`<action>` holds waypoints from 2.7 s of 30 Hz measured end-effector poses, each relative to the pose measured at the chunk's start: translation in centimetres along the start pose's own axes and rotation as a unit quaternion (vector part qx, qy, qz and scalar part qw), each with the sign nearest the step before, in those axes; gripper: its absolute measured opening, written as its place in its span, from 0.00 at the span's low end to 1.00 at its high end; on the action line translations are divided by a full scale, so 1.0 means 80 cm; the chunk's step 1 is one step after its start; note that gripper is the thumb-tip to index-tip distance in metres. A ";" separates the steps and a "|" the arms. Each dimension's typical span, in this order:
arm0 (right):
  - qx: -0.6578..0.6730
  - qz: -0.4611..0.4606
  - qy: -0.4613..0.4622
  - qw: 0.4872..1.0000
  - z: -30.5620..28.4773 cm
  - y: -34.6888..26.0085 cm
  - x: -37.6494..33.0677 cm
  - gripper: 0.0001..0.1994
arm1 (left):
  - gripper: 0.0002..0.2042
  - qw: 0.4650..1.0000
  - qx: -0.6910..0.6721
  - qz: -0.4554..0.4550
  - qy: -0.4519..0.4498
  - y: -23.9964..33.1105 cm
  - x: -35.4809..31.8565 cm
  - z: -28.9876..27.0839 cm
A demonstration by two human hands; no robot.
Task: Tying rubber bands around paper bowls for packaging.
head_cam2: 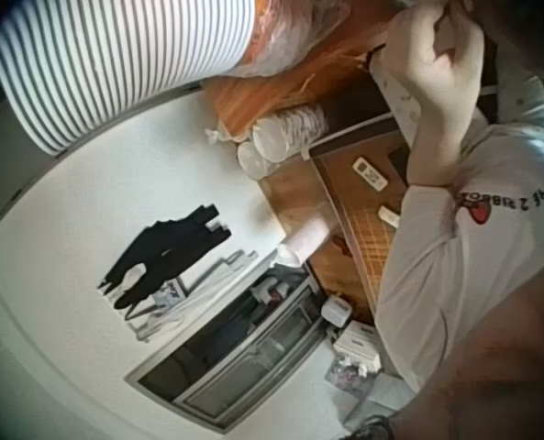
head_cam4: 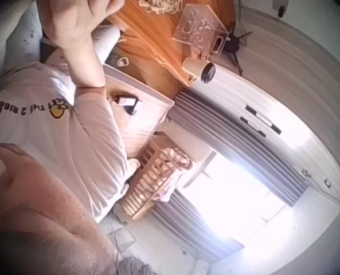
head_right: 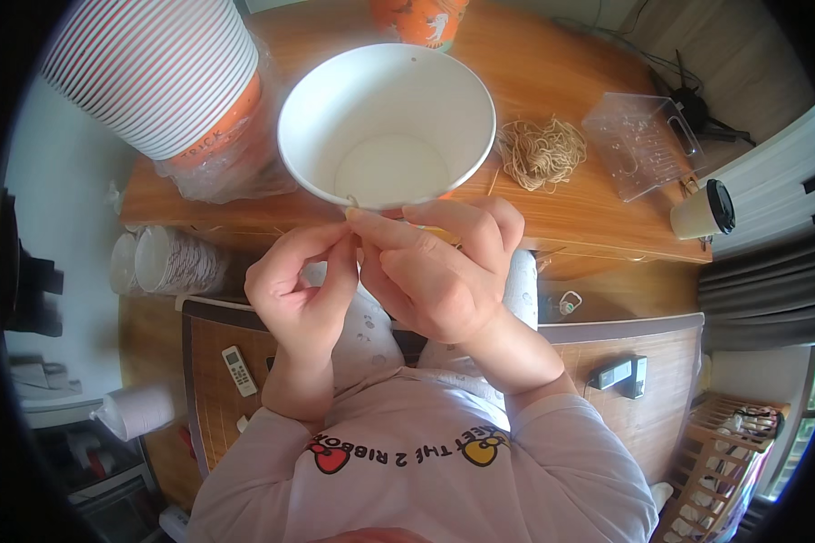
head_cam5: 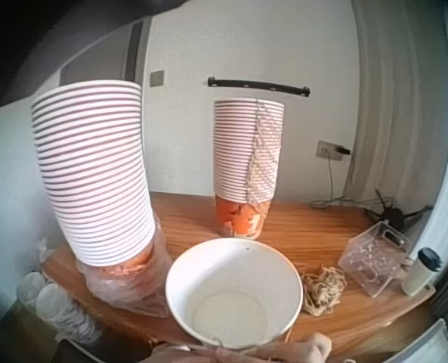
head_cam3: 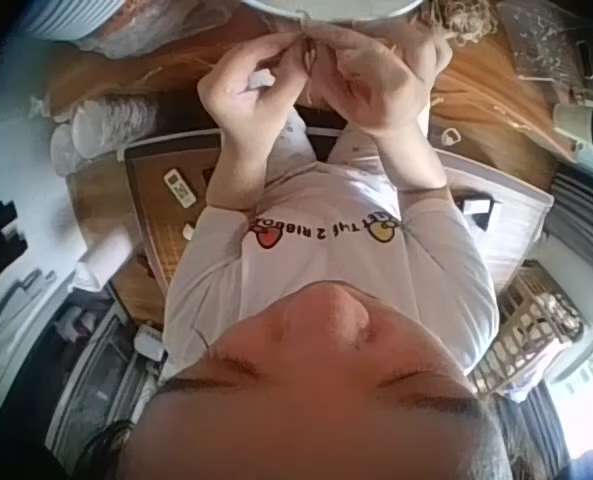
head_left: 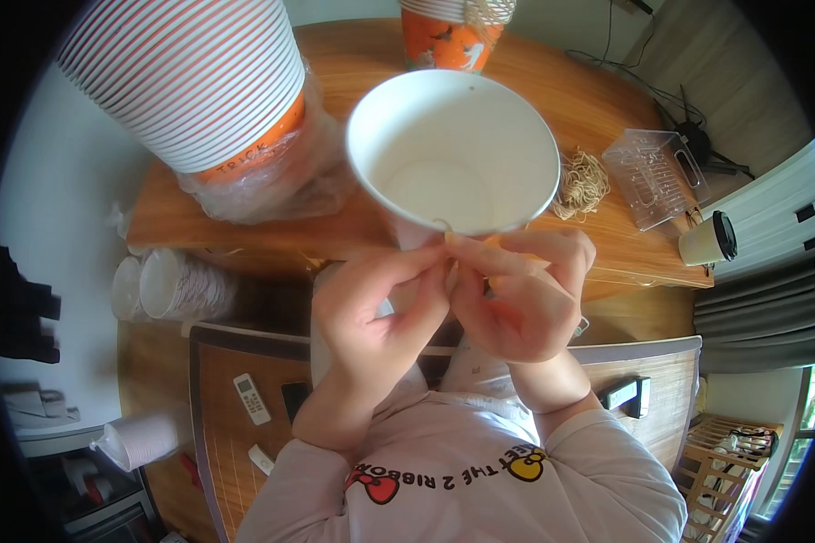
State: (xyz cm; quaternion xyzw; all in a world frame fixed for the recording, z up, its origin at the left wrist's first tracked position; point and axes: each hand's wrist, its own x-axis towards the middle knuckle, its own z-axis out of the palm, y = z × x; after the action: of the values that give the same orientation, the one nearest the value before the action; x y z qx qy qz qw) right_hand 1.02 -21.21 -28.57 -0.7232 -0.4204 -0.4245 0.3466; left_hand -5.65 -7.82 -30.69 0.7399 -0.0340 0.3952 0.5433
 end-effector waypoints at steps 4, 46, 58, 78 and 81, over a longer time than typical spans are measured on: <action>-0.003 0.034 0.008 0.999 0.001 -0.005 -0.010 0.15 | 0.07 1.000 -0.001 0.011 -0.013 -0.005 -0.003 0.003; 0.500 0.396 0.070 0.767 0.029 -0.012 -0.069 0.16 | 0.09 0.976 -0.155 -0.114 -0.106 -0.028 -0.003 0.017; 0.489 0.374 0.040 0.787 0.024 -0.010 -0.082 0.17 | 0.09 0.966 -0.178 -0.174 -0.073 -0.021 0.001 0.021; 0.371 0.188 -0.109 0.903 -0.003 -0.003 -0.097 0.05 | 0.08 0.930 -0.263 -0.235 -0.103 -0.016 -0.008 0.018; 0.342 0.103 -0.104 0.928 -0.004 -0.005 -0.098 0.07 | 0.09 0.913 -0.322 -0.243 -0.057 -0.013 -0.003 0.025</action>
State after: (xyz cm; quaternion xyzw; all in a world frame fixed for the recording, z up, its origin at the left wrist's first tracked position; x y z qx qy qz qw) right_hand -1.67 -23.74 -35.49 -0.6403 -0.4968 -0.1390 0.5691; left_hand -4.23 -9.16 -31.83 0.5319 -0.0092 0.1752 0.8284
